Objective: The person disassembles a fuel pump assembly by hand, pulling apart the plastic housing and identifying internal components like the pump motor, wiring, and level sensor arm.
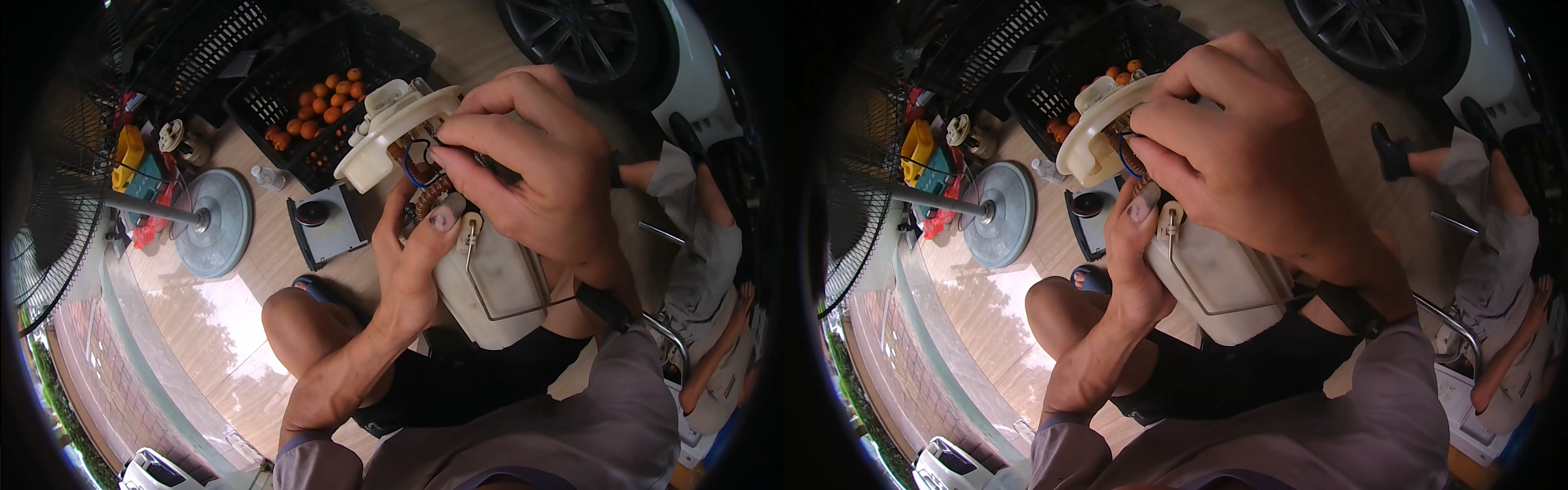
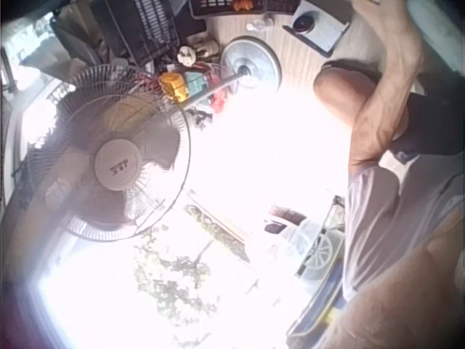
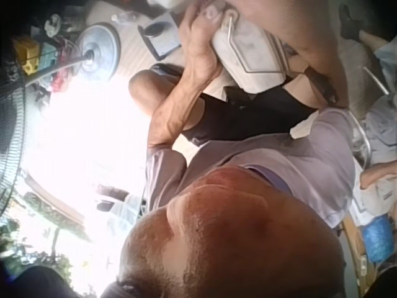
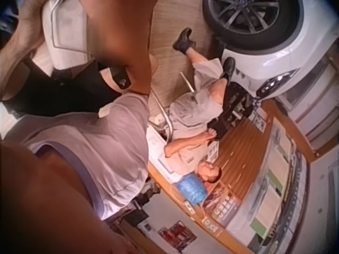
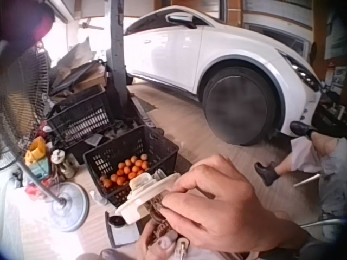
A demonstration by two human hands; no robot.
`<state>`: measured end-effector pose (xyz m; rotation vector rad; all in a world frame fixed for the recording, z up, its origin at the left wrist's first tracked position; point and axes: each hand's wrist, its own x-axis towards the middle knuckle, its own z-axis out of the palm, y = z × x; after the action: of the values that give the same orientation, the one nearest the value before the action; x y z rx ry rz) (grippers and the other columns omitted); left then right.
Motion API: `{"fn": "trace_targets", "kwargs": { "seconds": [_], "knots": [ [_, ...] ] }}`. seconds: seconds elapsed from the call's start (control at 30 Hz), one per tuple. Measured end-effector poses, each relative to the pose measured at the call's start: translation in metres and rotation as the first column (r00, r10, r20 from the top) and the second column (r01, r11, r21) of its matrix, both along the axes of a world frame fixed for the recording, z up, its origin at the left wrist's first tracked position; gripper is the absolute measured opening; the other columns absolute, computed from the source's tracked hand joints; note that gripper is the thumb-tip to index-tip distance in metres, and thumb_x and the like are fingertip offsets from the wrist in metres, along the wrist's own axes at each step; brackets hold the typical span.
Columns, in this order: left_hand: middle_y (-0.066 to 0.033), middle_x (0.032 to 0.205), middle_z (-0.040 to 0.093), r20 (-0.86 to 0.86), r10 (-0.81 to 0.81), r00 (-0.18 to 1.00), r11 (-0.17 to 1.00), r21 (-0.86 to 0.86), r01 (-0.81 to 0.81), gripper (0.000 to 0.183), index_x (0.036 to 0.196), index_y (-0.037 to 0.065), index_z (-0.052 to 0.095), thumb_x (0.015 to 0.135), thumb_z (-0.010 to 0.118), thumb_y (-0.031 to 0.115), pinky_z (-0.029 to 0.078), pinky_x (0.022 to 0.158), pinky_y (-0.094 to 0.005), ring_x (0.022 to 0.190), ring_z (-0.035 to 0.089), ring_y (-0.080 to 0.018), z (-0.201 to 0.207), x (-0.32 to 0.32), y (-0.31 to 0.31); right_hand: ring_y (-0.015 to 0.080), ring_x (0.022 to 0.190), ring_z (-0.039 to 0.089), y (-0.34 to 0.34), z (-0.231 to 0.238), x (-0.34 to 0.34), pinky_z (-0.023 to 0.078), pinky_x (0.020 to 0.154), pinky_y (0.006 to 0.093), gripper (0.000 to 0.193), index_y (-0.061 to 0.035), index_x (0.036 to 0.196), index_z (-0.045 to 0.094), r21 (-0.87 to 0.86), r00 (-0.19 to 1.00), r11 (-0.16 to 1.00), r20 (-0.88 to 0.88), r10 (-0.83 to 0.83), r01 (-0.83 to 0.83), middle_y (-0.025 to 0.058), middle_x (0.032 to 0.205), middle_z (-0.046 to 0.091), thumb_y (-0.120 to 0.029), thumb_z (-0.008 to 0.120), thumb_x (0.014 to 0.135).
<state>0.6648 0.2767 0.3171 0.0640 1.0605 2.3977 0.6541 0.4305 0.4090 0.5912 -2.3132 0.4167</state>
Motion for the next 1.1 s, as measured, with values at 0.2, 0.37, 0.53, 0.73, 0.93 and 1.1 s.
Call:
{"fn": "trace_targets", "kwargs": {
  "seconds": [0.2, 0.37, 0.53, 0.73, 0.93, 1.1],
  "knots": [
    [-0.016, 0.133, 0.061, -0.007, 0.005, 1.0, 1.0, 0.01, -0.005, 0.083, 0.149, -0.008, 0.043, 0.084, 0.073, 0.033, 0.045, 0.105, -0.0334, 0.121, 0.059, -0.021, 0.005, -0.002, -0.001, 0.0239, 0.08, 0.064, 0.0, -0.005, -0.001, 0.052, 0.068, 0.032, 0.025, -0.0039, 0.092, 0.078, 0.003, 0.997, 0.999, -0.061, 0.045, -0.045, 0.0061, 0.085, 0.07, 0.003, 0.085, 0.069],
    [-0.0166, 0.132, 0.061, 0.017, 0.011, 1.0, 1.0, 0.014, -0.011, 0.082, 0.148, -0.007, 0.043, 0.083, 0.074, 0.032, 0.046, 0.105, -0.0338, 0.12, 0.059, -0.0215, 0.0, -0.003, -0.002, 0.0241, 0.08, 0.065, -0.002, -0.005, -0.003, 0.053, 0.068, 0.0323, 0.025, -0.0032, 0.093, 0.078, -0.023, 0.996, 0.998, -0.075, 0.052, -0.054, 0.0071, 0.085, 0.072, 0.004, 0.085, 0.07],
    [-0.0164, 0.132, 0.061, 0.021, 0.015, 1.0, 0.999, 0.032, -0.015, 0.081, 0.148, -0.007, 0.044, 0.084, 0.074, 0.033, 0.046, 0.104, -0.0335, 0.119, 0.059, -0.0206, 0.003, -0.002, 0.0, 0.0238, 0.079, 0.065, 0.0, -0.005, -0.003, 0.053, 0.068, 0.0325, 0.026, -0.0024, 0.095, 0.078, -0.054, 0.997, 0.997, -0.057, 0.058, -0.061, 0.0069, 0.083, 0.071, 0.005, 0.084, 0.071],
    [-0.0168, 0.133, 0.061, 0.014, -0.011, 1.0, 0.998, 0.057, 0.011, 0.079, 0.148, -0.007, 0.044, 0.086, 0.073, 0.032, 0.046, 0.105, -0.0337, 0.12, 0.059, -0.0211, 0.0, -0.002, 0.0, 0.0233, 0.076, 0.063, 0.003, 0.0, 0.002, 0.052, 0.064, 0.0327, 0.026, -0.0015, 0.093, 0.077, 0.047, 0.999, 0.998, -0.023, 0.043, -0.042, 0.0064, 0.082, 0.069, 0.006, 0.081, 0.068],
    [-0.0175, 0.134, 0.06, 0.019, -0.004, 1.0, 1.0, 0.015, 0.004, 0.081, 0.149, -0.008, 0.042, 0.086, 0.073, 0.032, 0.046, 0.105, -0.0341, 0.121, 0.058, -0.022, 0.003, 0.002, 0.004, 0.0231, 0.075, 0.062, 0.003, 0.003, 0.004, 0.051, 0.061, 0.0323, 0.025, -0.0007, 0.09, 0.076, 0.07, 1.0, 0.997, 0.008, 0.023, -0.024, 0.0061, 0.079, 0.066, 0.006, 0.08, 0.067],
    [-0.018, 0.136, 0.059, -0.032, -0.006, 0.999, 0.999, -0.036, 0.005, 0.084, 0.15, -0.009, 0.041, 0.085, 0.073, 0.034, 0.045, 0.106, -0.0341, 0.123, 0.057, -0.0222, 0.001, 0.002, 0.004, 0.0233, 0.074, 0.061, 0.002, 0.005, 0.007, 0.05, 0.06, 0.0322, 0.023, -0.0009, 0.088, 0.075, 0.083, 0.999, 0.997, 0.031, -0.009, 0.007, 0.006, 0.077, 0.064, 0.007, 0.08, 0.067]
  ]
}}
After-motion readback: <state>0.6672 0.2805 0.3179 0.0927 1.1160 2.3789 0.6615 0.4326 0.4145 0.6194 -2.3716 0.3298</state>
